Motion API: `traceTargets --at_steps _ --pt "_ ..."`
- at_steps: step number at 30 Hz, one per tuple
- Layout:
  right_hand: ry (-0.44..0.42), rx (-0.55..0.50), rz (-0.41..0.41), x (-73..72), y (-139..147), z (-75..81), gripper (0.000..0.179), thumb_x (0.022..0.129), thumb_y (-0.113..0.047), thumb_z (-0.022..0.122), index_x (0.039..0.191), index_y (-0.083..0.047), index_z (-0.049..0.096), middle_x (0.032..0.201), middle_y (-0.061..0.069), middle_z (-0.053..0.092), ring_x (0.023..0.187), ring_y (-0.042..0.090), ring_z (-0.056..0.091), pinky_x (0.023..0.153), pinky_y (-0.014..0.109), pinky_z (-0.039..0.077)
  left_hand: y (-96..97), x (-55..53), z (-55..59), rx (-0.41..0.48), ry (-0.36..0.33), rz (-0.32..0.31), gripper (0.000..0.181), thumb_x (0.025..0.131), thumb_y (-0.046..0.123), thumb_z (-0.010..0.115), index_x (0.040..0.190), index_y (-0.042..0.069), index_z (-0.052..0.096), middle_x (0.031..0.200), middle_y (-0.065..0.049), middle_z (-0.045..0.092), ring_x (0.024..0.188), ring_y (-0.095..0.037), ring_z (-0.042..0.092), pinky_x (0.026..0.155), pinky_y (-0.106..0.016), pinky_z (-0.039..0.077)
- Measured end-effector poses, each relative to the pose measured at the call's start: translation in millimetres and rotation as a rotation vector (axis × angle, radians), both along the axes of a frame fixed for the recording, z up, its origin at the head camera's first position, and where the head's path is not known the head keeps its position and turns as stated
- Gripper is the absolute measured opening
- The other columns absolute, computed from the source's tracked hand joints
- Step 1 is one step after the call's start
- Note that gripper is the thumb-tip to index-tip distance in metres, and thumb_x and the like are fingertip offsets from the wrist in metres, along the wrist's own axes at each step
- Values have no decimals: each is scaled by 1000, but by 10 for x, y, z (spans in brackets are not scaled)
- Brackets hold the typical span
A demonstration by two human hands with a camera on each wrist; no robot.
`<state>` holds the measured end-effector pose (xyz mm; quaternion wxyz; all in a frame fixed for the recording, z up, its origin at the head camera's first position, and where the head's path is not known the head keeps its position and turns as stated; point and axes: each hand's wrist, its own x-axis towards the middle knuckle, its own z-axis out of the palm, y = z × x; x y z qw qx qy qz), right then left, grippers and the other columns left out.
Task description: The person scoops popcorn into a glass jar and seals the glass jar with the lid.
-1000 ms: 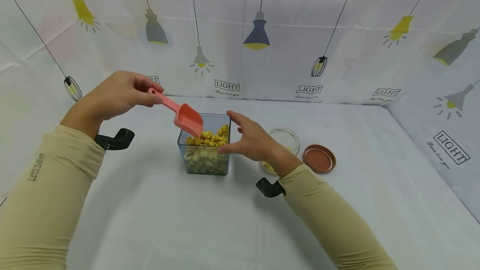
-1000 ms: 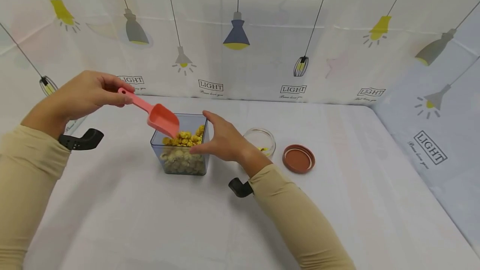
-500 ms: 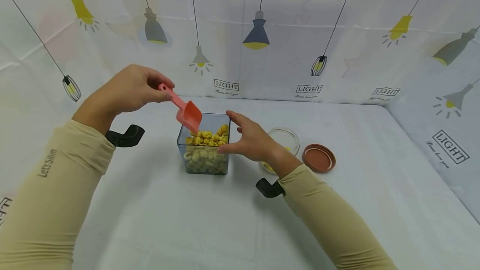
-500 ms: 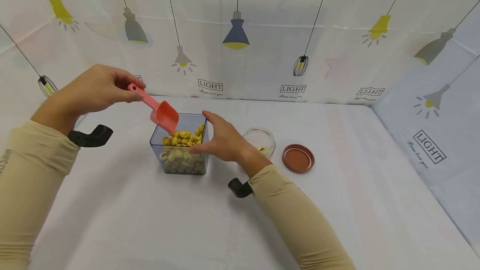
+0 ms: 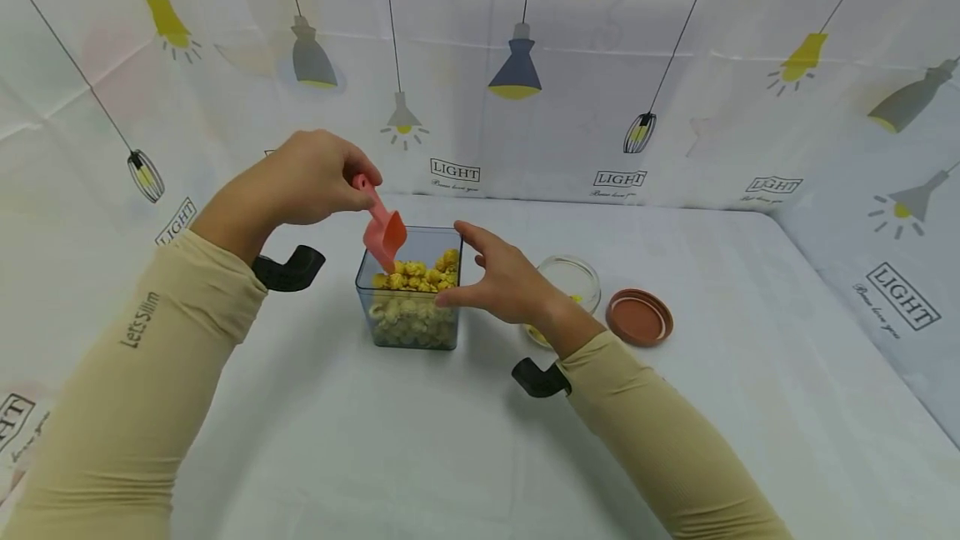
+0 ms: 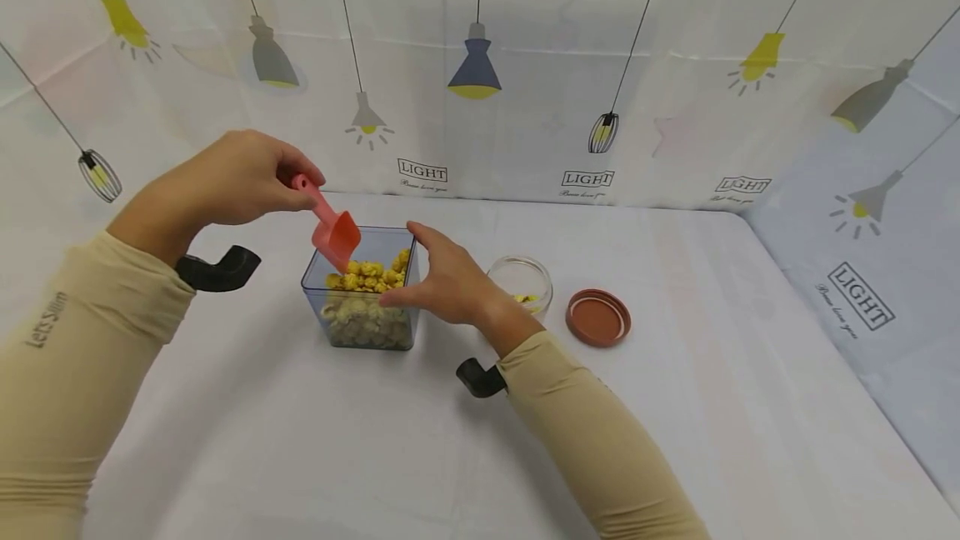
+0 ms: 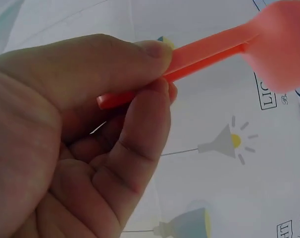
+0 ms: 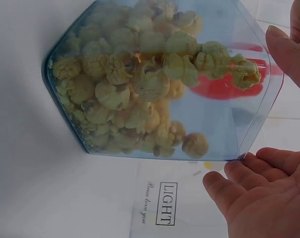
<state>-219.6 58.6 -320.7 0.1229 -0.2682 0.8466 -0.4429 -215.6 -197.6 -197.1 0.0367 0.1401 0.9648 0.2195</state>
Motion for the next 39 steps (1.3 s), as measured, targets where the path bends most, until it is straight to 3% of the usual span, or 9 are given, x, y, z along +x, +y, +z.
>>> traceTargets --at_steps 7,13,19,26,31,39 --pt "-8 -5 -8 5 -10 4 100 82 -35 84 159 -13 25 162 2 26 141 31 38 112 40 36 144 -10 -13 -101 11 -63 24 93 8 60 113 1 73 95 -9 67 91 -27 54 71 -37 48" --pt "-2 -2 -9 0 -9 -2 100 81 -36 84 159 -13 26 162 3 27 140 31 40 112 40 37 174 -47 -43 -96 -14 -63 24 94 10 62 114 2 73 99 -9 68 94 -27 56 75 -39 50" --pt "-15 -22 -8 3 -4 0 100 81 -34 84 159 -13 25 162 3 26 139 32 41 110 40 39 56 -149 -107 -28 -68 -23 26 95 17 66 118 5 72 103 -8 69 99 -28 58 83 -43 49" --pt "-21 -34 1 5 8 -7 100 82 -31 85 159 -11 24 163 4 25 140 32 40 110 40 39 -101 -233 -293 73 -139 12 28 96 20 68 119 5 71 103 -9 70 94 -29 61 78 -40 49" --pt "-18 -41 -2 -2 4 -10 100 82 -29 84 159 -11 24 163 5 25 140 32 40 110 40 39 -133 -256 -301 105 -162 6 30 95 24 70 119 6 71 102 -9 70 95 -30 61 80 -43 48" --pt "-23 -34 -7 0 -10 -18 100 82 -29 85 159 -12 24 163 4 25 140 31 41 109 39 40 -264 -265 -370 189 -203 36 36 93 31 72 121 9 71 106 -9 70 99 -27 66 94 -52 43"
